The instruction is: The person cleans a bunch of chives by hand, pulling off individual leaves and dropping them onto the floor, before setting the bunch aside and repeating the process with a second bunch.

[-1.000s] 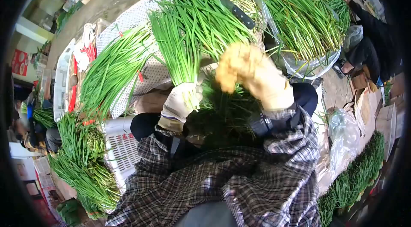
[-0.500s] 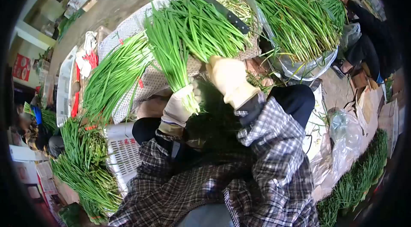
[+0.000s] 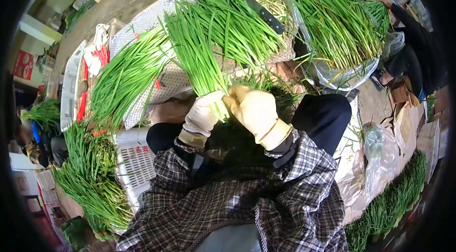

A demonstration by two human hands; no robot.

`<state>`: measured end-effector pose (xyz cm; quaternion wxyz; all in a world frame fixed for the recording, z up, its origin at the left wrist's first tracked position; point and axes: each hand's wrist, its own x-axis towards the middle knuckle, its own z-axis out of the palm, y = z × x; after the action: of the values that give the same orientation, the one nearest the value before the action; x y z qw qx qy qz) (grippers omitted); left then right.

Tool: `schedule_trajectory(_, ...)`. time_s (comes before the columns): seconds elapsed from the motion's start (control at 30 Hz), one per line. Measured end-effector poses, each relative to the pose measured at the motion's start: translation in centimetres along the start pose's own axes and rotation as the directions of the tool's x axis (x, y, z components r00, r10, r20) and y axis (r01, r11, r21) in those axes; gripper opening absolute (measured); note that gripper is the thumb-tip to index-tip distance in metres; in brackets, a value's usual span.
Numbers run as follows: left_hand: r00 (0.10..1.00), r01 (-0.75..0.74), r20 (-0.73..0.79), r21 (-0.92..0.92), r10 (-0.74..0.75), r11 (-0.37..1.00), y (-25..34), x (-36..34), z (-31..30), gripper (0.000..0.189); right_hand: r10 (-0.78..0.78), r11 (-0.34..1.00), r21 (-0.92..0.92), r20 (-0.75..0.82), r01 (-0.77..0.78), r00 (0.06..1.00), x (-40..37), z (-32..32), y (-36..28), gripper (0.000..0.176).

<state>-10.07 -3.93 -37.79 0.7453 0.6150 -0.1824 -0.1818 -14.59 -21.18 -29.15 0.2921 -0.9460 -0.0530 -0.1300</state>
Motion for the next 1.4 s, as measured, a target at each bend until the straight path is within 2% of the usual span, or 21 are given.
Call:
schedule_trajectory(0.03,0.999,-0.032,0.022,0.097,0.030,0.995,0.0,0.0,0.0,0.022,0.001,0.999,0.050,-0.083,0.004,0.997,0.4,-0.1,-0.4,0.021)
schedule_trajectory(0.2,0.999,0.037,-0.024,-0.243,-0.044,0.969,0.6,0.4,1.0,0.021,0.035,0.999,0.034,0.029,-0.036,0.999,2.9,2.1,0.3,0.019)
schedule_trajectory(0.3,0.991,-0.134,0.010,-0.137,0.137,0.981,-1.2,0.4,0.3,0.021,0.094,0.989,0.096,0.155,-0.110,0.983,3.7,2.9,0.9,0.019)
schedule_trajectory(0.33,0.986,-0.122,0.065,-0.329,0.152,0.936,-1.7,0.5,-0.1,0.018,0.103,0.984,0.126,0.157,-0.124,0.982,3.9,3.2,1.1,0.017)
schedule_trajectory(0.4,0.994,-0.108,-0.028,-0.061,0.106,0.992,-0.7,0.1,0.4,0.016,0.030,0.975,0.217,0.055,-0.041,0.998,4.0,3.4,2.0,0.015)
schedule_trajectory(0.43,0.995,0.057,-0.055,-0.373,-0.083,0.926,-0.8,0.2,0.7,0.013,0.039,0.975,0.217,0.080,-0.056,0.996,3.9,3.4,2.4,0.016)
schedule_trajectory(0.47,0.960,0.151,-0.080,-0.661,-0.269,0.735,-0.4,0.5,1.2,0.013,-0.046,0.992,0.117,-0.003,0.046,0.999,3.7,3.0,2.2,0.019)
schedule_trajectory(0.57,0.969,0.187,0.008,-0.673,-0.246,0.715,1.2,0.4,1.4,0.013,-0.100,0.993,-0.063,-0.043,0.097,0.994,2.7,1.6,1.4,0.019)
schedule_trajectory(0.6,0.987,0.145,0.003,-0.441,-0.160,0.886,0.7,0.2,0.7,0.015,-0.082,0.984,-0.162,-0.037,0.075,0.996,2.2,1.1,1.4,0.019)
schedule_trajectory(0.67,0.994,0.104,-0.007,-0.277,-0.111,0.955,-1.0,-0.2,0.0,0.018,-0.062,0.997,0.032,-0.048,0.064,0.997,0.7,-1.1,0.7,0.018)
schedule_trajectory(0.7,0.978,0.194,0.011,-0.409,-0.208,0.891,-0.5,0.2,0.1,0.020,-0.053,0.990,0.131,-0.053,0.060,0.997,-0.2,-1.9,0.7,0.017)
schedule_trajectory(0.73,0.951,0.280,0.042,-0.531,-0.306,0.799,0.1,0.5,-0.1,0.022,-0.046,0.881,0.473,0.099,-0.006,0.994,-1.3,-2.3,1.1,0.017)
schedule_trajectory(0.77,0.915,0.355,0.087,-0.638,-0.394,0.683,0.9,0.7,0.0,0.024,-0.124,0.908,0.418,0.279,-0.004,0.952,-1.9,-3.6,1.1,0.026)
schedule_trajectory(0.83,0.914,0.348,0.101,-0.695,-0.394,0.629,1.9,0.8,0.7,0.031,-0.063,0.992,-0.092,0.253,0.089,0.965,-2.2,-4.3,1.5,0.038)
schedule_trajectory(0.9,0.920,0.310,0.093,-0.765,-0.380,0.565,2.1,0.8,1.3,0.032,0.123,0.937,-0.330,-0.006,-0.118,0.992,-0.5,-3.5,2.8,0.046)
schedule_trajectory(1.03,0.956,0.234,0.026,-0.672,-0.293,0.703,2.0,0.9,1.4,0.023,0.231,0.925,-0.320,0.043,-0.205,0.972,3.8,-0.6,6.3,0.057)
schedule_trajectory(1.1,0.906,0.252,-0.068,-0.706,-0.417,0.662,2.3,2.1,2.0,0.019,0.334,0.917,-0.299,0.214,-0.264,0.918,5.7,0.8,7.5,0.061)
schedule_trajectory(1.17,0.903,0.250,-0.084,-0.693,-0.421,0.676,1.6,2.9,1.4,0.020,0.315,0.941,-0.188,0.177,-0.282,0.932,5.4,1.9,7.3,0.058)
schedule_trajectory(1.23,0.924,0.238,-0.031,-0.732,-0.381,0.639,1.4,3.4,1.5,0.025,0.116,0.974,-0.201,0.046,-0.104,0.992,3.7,1.8,5.1,0.048)
schedule_trajectory(1.33,0.946,0.278,0.146,-0.822,-0.288,0.497,7.0,3.5,4.8,0.031,-0.006,0.902,-0.427,0.119,0.057,0.993,1.9,3.1,1.9,0.040)
schedule_trajectory(1.4,0.934,0.305,0.121,-0.762,-0.337,0.572,4.4,4.0,3.7,0.031,-0.061,0.898,-0.423,0.151,0.120,0.987,1.2,3.6,1.8,0.037)
